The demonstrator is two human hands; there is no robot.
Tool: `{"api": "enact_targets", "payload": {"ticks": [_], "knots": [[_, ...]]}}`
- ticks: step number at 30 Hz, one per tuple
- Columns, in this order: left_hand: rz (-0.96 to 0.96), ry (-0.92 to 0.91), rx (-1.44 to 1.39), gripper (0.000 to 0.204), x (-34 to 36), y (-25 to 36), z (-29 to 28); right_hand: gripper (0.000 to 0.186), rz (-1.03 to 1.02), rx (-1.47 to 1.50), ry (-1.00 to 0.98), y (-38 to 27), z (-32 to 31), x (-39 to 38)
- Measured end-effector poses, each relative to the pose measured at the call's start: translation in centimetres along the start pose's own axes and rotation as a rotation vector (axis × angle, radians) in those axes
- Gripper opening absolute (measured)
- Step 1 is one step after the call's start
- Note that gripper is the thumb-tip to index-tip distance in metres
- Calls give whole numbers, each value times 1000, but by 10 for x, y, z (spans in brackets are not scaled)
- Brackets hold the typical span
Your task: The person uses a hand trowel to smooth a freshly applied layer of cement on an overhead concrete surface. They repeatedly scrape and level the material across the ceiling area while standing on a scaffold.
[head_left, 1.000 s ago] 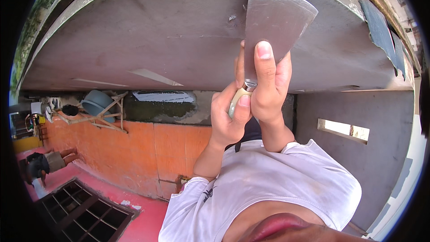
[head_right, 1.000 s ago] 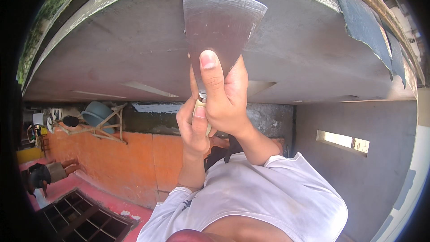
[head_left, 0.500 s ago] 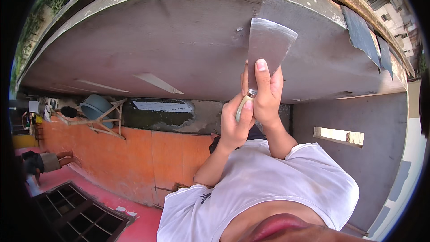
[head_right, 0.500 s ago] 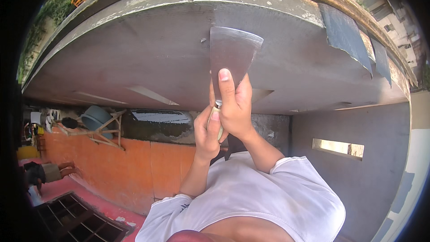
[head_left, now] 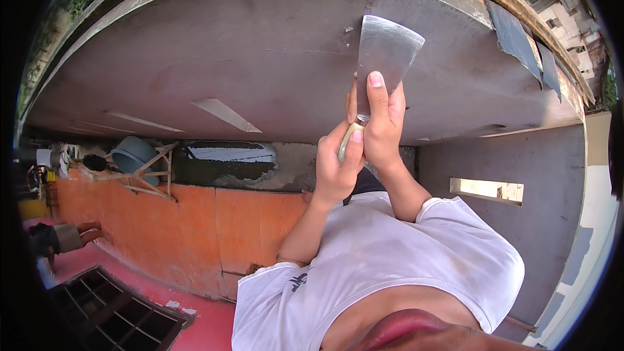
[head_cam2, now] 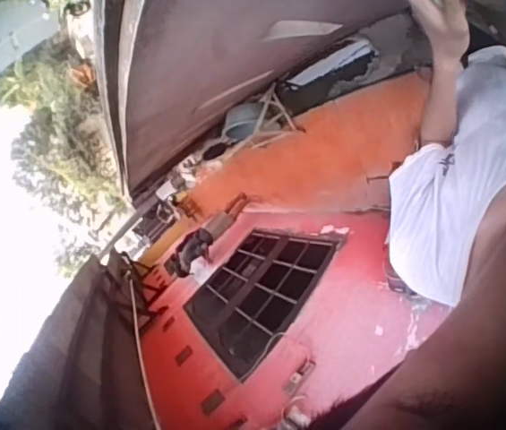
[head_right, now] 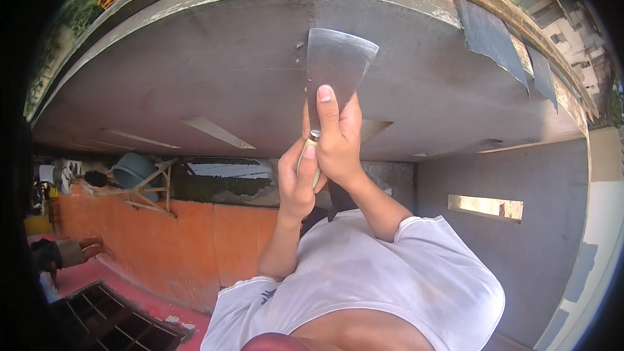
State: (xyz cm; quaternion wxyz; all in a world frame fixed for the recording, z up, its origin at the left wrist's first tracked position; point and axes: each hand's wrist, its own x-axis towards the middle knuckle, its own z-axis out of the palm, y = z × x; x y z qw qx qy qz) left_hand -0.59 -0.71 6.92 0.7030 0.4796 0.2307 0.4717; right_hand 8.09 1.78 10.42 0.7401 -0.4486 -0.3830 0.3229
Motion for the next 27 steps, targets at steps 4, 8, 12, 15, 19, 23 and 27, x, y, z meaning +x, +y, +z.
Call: {"api": "enact_targets", "payload": {"ticks": [4,8,12,15,19,23,27], "knots": [[120,-40,49,30,18,15,4,25,-56,12,-66,-24,7,17],[86,-67,11,32,18,26,9,25,-63,12,-66,-32,7,14],[56,-52,-32,33,4,8,11,25,-26,-3,-73,-24,-3,5],[124,-58,-3,33,19,23,14,25,-94,-33,-51,-29,6,20],[81,-37,11,35,3,11,10,26,24,19,-68,-25,1,5],[-35,59,213,40,-37,-90,-23,25,319,-72,-229,59,-48,-32],[-558,-205,515,49,-98,-148,-97,27,553,-543,-336,140,-104,-88]]}}
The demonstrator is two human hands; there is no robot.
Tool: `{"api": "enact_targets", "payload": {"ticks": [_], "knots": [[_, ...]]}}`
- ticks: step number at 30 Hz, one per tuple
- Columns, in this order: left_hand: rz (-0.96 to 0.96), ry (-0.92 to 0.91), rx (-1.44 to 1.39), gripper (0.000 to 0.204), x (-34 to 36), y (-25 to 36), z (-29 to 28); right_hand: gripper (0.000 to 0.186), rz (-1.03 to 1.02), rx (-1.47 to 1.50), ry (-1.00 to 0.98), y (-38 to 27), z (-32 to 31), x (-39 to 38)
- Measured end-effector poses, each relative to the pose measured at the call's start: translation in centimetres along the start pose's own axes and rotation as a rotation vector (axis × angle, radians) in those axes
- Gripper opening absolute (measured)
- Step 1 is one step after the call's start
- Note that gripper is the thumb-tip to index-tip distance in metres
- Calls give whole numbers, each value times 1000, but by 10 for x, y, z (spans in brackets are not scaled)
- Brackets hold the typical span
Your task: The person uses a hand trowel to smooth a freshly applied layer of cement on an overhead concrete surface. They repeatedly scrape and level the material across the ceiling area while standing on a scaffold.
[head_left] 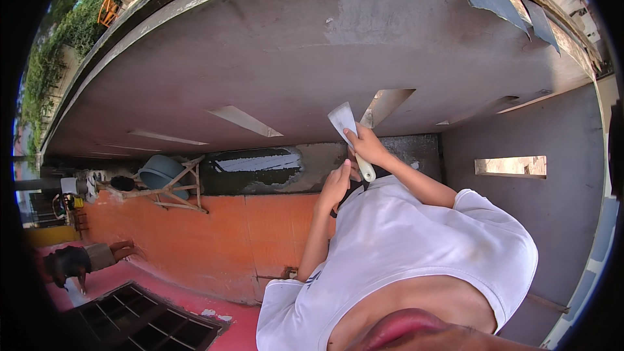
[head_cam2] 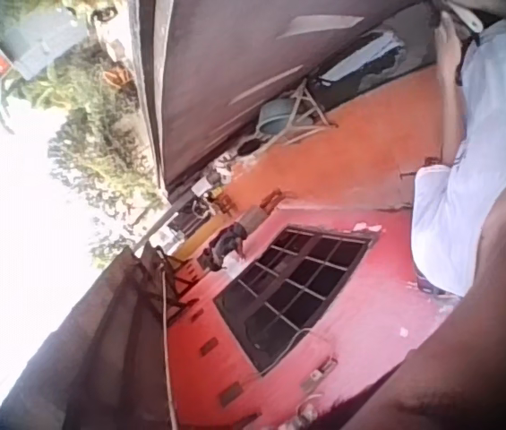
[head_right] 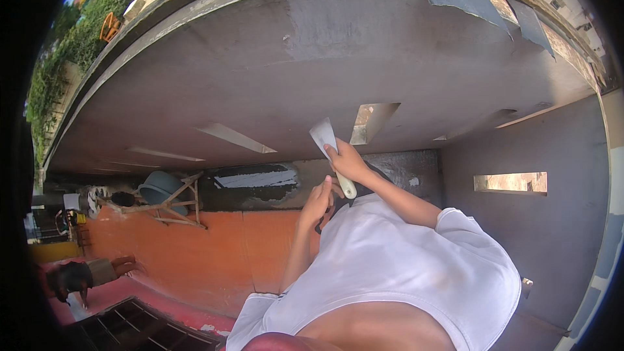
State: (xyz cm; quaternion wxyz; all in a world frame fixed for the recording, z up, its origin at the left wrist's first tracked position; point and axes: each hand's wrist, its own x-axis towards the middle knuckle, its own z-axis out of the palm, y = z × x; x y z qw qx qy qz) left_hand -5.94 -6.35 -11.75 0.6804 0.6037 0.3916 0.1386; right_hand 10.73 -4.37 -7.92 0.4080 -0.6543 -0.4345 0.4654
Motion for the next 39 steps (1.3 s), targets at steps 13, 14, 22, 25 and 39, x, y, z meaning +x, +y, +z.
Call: {"api": "enact_targets", "payload": {"ticks": [13,14,22,25,39], "knots": [[-267,352,301,37,-60,-173,-57,45,-489,232,321,-163,-27,18],[-254,383,266,37,-62,-169,-51,46,-410,241,330,-127,-15,15],[-340,269,250,41,-108,-218,-23,40,-88,-47,23,-77,-15,-23],[-465,209,247,42,-123,-233,-26,45,-484,168,242,-170,-29,-12],[-360,495,138,36,-160,-225,-34,41,-57,210,-15,-49,96,13]]}}
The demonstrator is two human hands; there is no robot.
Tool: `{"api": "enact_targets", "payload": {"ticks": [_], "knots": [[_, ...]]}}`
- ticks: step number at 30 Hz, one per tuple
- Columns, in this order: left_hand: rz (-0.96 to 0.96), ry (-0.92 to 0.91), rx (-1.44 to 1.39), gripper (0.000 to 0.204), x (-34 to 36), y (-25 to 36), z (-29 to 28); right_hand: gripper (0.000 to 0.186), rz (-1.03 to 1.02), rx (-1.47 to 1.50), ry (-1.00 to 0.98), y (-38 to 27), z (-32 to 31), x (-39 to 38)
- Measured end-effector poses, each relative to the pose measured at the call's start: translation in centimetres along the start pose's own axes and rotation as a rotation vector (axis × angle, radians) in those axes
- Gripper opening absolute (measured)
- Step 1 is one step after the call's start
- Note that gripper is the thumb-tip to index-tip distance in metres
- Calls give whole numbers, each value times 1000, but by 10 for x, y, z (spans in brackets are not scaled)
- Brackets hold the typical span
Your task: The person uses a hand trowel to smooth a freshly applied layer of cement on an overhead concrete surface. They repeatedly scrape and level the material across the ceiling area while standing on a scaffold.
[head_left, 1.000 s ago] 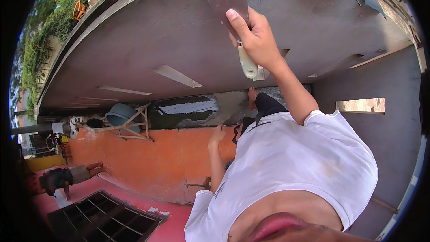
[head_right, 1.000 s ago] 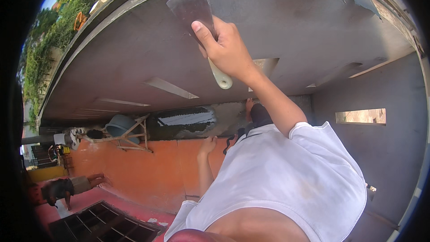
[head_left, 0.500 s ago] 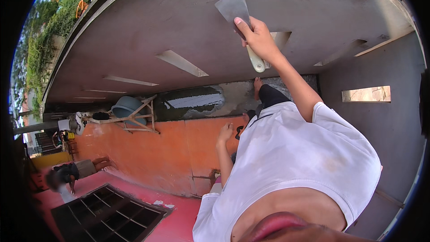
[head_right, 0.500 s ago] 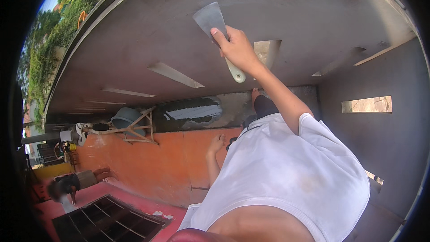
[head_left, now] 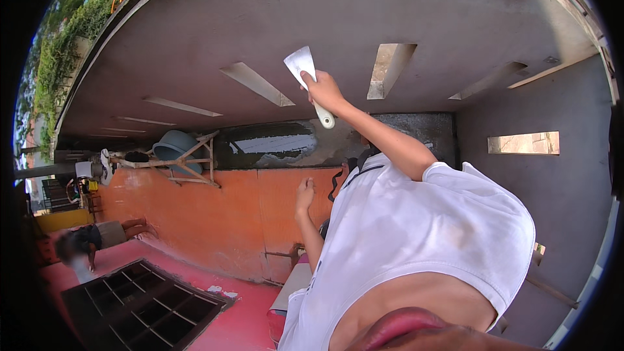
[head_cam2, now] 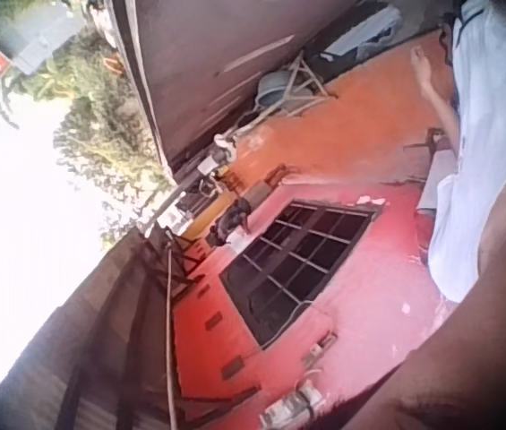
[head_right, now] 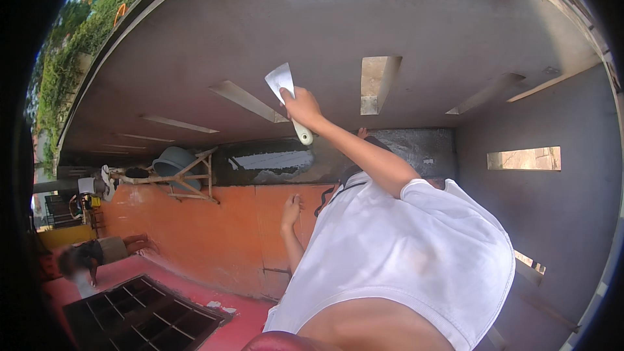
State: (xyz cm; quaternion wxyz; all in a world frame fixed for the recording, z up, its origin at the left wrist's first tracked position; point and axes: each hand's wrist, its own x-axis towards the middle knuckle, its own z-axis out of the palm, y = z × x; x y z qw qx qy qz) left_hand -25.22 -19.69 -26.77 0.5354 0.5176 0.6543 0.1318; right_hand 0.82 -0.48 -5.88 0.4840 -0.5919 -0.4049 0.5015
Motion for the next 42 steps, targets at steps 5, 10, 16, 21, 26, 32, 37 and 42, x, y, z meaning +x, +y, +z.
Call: {"api": "enact_targets", "payload": {"ticks": [5,10,16,21,26,32,37,42], "knots": [[-87,-66,10,37,-7,-48,17,47,-562,146,227,-137,-27,-3],[-158,-88,-30,38,-23,-53,26,45,-198,-1,266,-28,15,24],[-146,-14,-148,38,-31,-57,19,30,341,159,-203,87,55,2],[-207,7,-137,40,-44,-105,27,37,-491,190,36,-105,41,6],[-286,-54,-180,42,-47,-121,35,36,-432,237,272,-97,30,27],[-317,81,-285,42,-62,-134,34,16,181,240,-273,26,63,-2],[-311,107,-377,42,-71,-156,63,17,-263,270,-93,-111,26,-32],[-422,45,-393,43,-84,-155,85,31,-731,75,153,-151,-6,-25]]}}
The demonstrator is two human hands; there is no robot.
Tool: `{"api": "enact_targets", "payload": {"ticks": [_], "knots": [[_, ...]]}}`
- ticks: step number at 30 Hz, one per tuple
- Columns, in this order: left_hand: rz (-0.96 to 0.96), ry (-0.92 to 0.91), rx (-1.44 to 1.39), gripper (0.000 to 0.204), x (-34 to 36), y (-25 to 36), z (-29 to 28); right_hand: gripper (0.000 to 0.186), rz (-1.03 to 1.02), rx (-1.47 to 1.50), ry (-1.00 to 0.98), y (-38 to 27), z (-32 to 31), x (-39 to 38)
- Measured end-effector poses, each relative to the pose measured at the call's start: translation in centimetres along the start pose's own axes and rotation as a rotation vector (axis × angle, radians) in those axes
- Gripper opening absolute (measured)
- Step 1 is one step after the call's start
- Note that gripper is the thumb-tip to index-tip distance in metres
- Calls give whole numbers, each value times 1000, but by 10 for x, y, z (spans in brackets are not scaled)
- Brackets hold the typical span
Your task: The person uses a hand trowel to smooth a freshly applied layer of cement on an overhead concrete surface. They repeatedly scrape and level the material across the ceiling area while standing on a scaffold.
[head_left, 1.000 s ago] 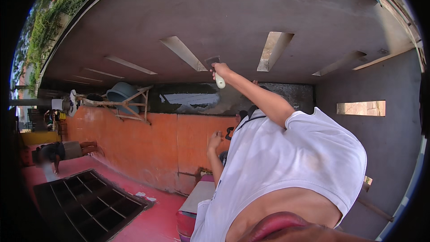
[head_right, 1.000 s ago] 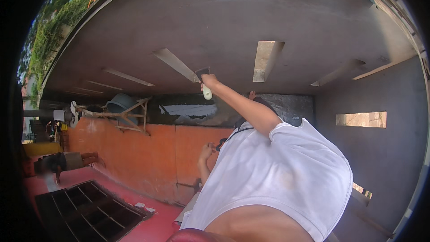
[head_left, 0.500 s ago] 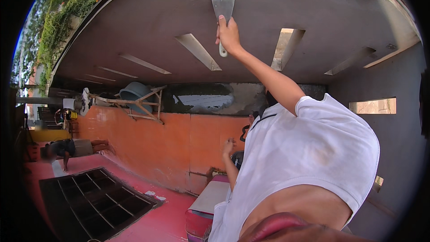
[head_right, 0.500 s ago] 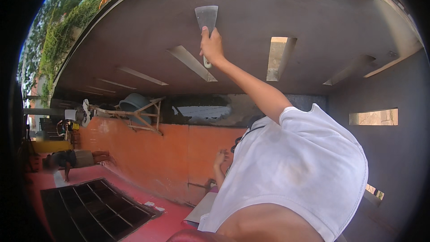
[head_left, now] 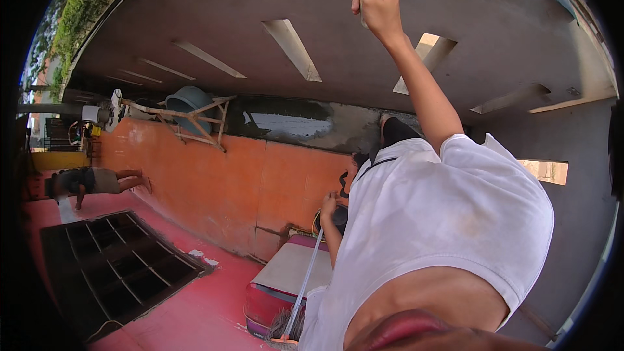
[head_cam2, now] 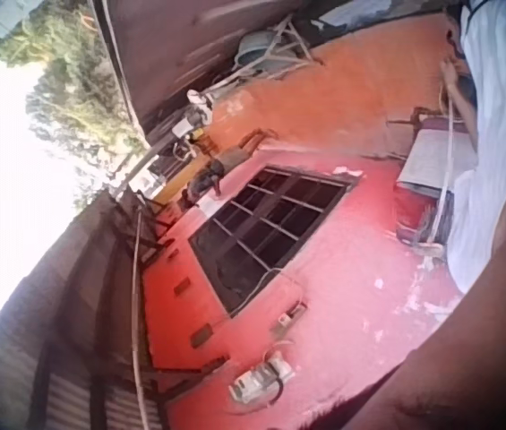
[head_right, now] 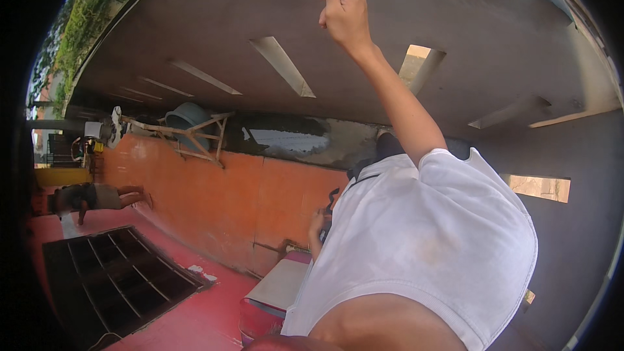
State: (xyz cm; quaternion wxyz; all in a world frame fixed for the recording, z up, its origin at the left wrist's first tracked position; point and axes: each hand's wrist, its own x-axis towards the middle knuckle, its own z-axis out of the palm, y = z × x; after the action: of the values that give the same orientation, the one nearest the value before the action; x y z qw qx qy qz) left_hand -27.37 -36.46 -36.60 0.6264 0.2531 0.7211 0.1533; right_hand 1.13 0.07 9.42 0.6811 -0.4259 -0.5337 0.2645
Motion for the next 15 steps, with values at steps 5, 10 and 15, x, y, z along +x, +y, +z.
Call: {"api": "enact_targets", "payload": {"ticks": [5,10,15], "knots": [[105,32,19,40,13,1,-15,44,499,57,175,113,-23,-47],[283,195,-173,33,-7,16,-20,13,1442,337,-547,148,-26,-205],[522,354,-211,31,-31,81,3,30,1297,180,-930,114,-47,-270]]}}
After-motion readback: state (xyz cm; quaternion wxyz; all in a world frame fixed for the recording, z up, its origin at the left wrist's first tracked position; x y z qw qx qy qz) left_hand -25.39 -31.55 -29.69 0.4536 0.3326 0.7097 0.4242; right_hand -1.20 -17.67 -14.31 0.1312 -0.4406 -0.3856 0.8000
